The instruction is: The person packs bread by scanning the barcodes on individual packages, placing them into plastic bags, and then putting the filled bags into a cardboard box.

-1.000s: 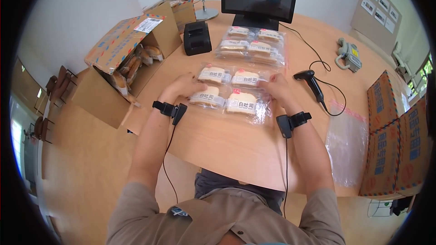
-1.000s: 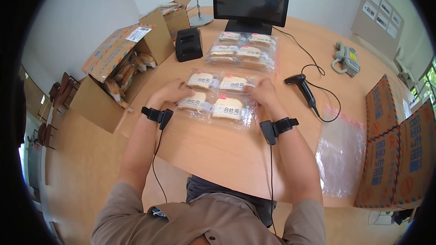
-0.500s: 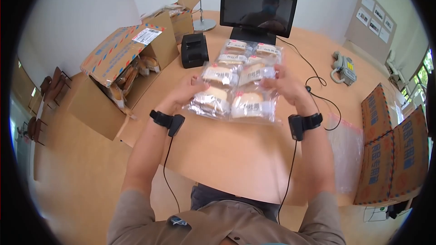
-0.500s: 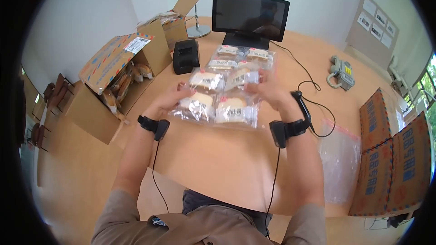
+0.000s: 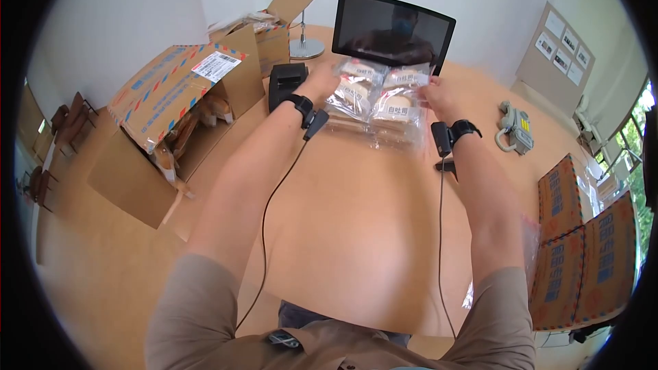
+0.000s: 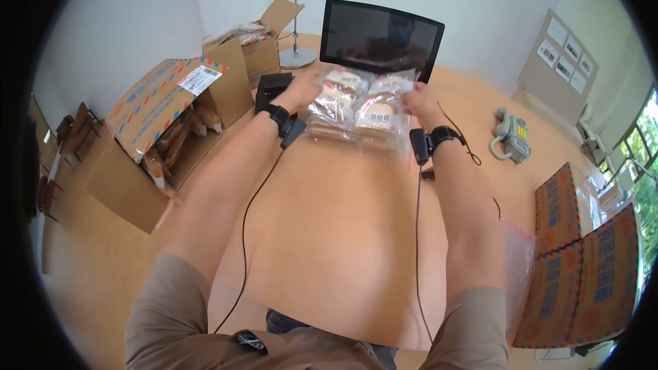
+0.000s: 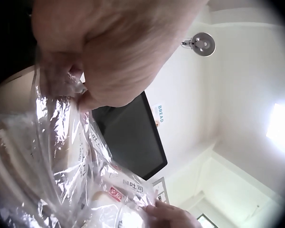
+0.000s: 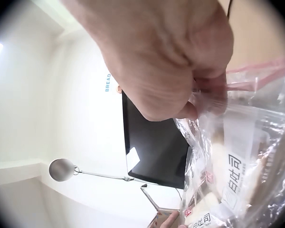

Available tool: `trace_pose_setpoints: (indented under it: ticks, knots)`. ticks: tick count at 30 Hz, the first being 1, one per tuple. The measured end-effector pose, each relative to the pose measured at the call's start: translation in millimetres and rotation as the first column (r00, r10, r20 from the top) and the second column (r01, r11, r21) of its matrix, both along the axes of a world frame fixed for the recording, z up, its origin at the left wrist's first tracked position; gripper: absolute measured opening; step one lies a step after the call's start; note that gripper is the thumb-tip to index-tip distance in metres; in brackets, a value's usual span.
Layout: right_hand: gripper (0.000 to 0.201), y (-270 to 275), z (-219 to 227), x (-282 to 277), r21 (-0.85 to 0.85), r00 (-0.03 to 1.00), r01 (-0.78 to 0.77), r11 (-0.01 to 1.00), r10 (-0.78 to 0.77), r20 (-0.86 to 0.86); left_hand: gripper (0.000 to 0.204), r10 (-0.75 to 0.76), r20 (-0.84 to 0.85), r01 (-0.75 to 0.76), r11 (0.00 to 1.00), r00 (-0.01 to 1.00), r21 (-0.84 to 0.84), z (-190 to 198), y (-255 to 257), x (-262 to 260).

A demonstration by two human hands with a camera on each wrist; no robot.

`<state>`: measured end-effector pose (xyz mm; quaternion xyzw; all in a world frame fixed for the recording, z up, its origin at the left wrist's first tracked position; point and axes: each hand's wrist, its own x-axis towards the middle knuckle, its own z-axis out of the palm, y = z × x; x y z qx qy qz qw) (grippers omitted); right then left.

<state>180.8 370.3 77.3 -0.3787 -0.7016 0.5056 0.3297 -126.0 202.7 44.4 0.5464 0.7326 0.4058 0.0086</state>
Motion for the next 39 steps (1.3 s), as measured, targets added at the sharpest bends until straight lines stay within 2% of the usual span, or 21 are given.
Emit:
trace_pose_setpoints:
  ticks: [2,3,4,5,6,8,10,15,17,18,20,23,25,26,30,32,33,35,36,37,39]
  knots:
    - [0.04,27.1,-28.9,-1.1,-0.001,0.994,-0.105,0.995,0.105,0.017,0.044,-0.061,-0.03,0.058,0.994,0.998,-0.091,-35.5,22.4,-21.1]
    - [0.041,31.7,-42.6,-2.2,-0.019,0.999,-0.042,0.999,0.042,-0.022,0.044,-0.062,-0.029,0.059,0.994,0.998,-0.089,-36.3,23.0,-16.9]
    - [0.041,28.1,-45.5,0.3,-0.018,0.999,-0.042,0.999,0.042,-0.02,0.048,-0.001,-0.097,-0.018,0.98,0.995,-0.198,-38.5,20.0,-6.9]
    - [0.043,23.2,-49.0,2.5,0.037,0.998,0.022,0.999,-0.024,0.051,0.051,0.05,-0.171,-0.101,0.949,0.984,-0.3,-38.4,14.4,4.4]
    - [0.045,18.6,-51.9,3.6,0.093,0.989,0.082,0.992,-0.093,0.119,0.051,0.05,-0.169,-0.1,0.948,0.984,-0.303,-37.3,7.6,13.2]
    - [0.052,16.2,-60.2,4.4,0.08,0.981,0.13,0.988,-0.14,0.133,0.066,0.006,-0.039,-0.018,0.946,0.999,-0.325,-32.5,-7.5,27.2]
    - [0.056,12.1,-63.5,5.7,0.305,0.901,0.26,0.916,-0.344,0.265,0.072,-0.022,-0.006,0.019,0.937,1.0,-0.348,-30.6,-12.3,31.0]
    - [0.06,-4.6,-62.3,15.6,0.346,0.894,0.256,0.903,-0.357,0.271,0.097,-0.068,0.096,0.1,0.915,0.993,-0.391,-7.9,-28.9,45.5]
    - [0.06,-1.5,-65.6,19.2,0.346,0.9,0.265,0.9,-0.36,0.247,0.121,-0.134,0.124,0.179,0.841,0.983,-0.51,14.0,-50.7,60.4]
    - [0.064,7.9,-68.4,18.0,0.322,0.877,0.263,0.91,-0.364,0.313,0.121,-0.135,0.124,0.18,0.84,0.983,-0.512,15.6,-56.6,64.9]
    - [0.067,2.2,-60.5,17.9,0.3,0.853,0.259,0.918,-0.363,0.375,0.143,-0.165,0.032,0.151,0.787,0.986,-0.598,16.2,-65.9,68.5]
    - [0.077,-14.1,-48.8,25.0,0.294,0.842,0.212,0.932,-0.327,0.429,0.149,-0.122,-0.065,0.061,0.805,0.99,-0.59,3.9,-62.6,70.6]
    - [0.086,-23.9,-45.7,25.9,0.096,0.854,0.074,0.993,-0.113,0.508,0.146,-0.114,-0.111,0.03,0.818,0.987,-0.574,-3.9,-58.1,69.9]
    - [0.086,-27.1,-48.3,25.5,0.097,0.853,0.079,0.992,-0.117,0.508,0.143,-0.106,-0.156,0.0,0.829,0.982,-0.559,-7.8,-56.0,70.6]
    - [0.085,-47.4,-49.6,33.5,0.308,0.853,0.126,0.943,-0.261,0.451,0.136,-0.065,-0.133,-0.008,0.873,0.989,-0.487,-15.9,-61.6,75.4]
    - [0.085,-66.2,-38.2,50.0,0.386,0.853,0.172,0.906,-0.333,0.401,0.13,-0.001,-0.35,-0.131,0.926,0.937,-0.353,-0.4,-87.0,100.8]
    - [0.085,-77.1,-31.6,64.4,0.446,0.862,0.18,0.877,-0.359,0.359,0.13,-0.001,-0.351,-0.132,0.926,0.937,-0.355,3.8,-97.4,109.8]
    - [0.085,-97.4,-19.6,94.0,0.497,0.87,0.185,0.848,-0.376,0.318,0.116,0.063,-0.434,-0.098,0.994,0.899,-0.058,6.8,-117.0,124.3]
    - [0.081,-106.0,-14.2,109.9,0.434,0.869,0.163,0.886,-0.337,0.361,0.116,0.064,-0.435,-0.102,0.993,0.898,-0.065,5.2,-125.9,129.1]
    - [0.076,-112.6,-10.4,124.8,0.366,0.868,0.138,0.92,-0.29,0.404,0.107,-0.003,-0.388,-0.013,0.999,0.922,-0.04,1.9,-136.3,132.8]
    - [0.071,-114.8,-9.1,147.9,0.377,0.82,0.126,0.918,-0.31,0.481,0.083,-0.127,-0.293,0.113,0.992,0.948,-0.063,-9.7,-156.7,132.1]
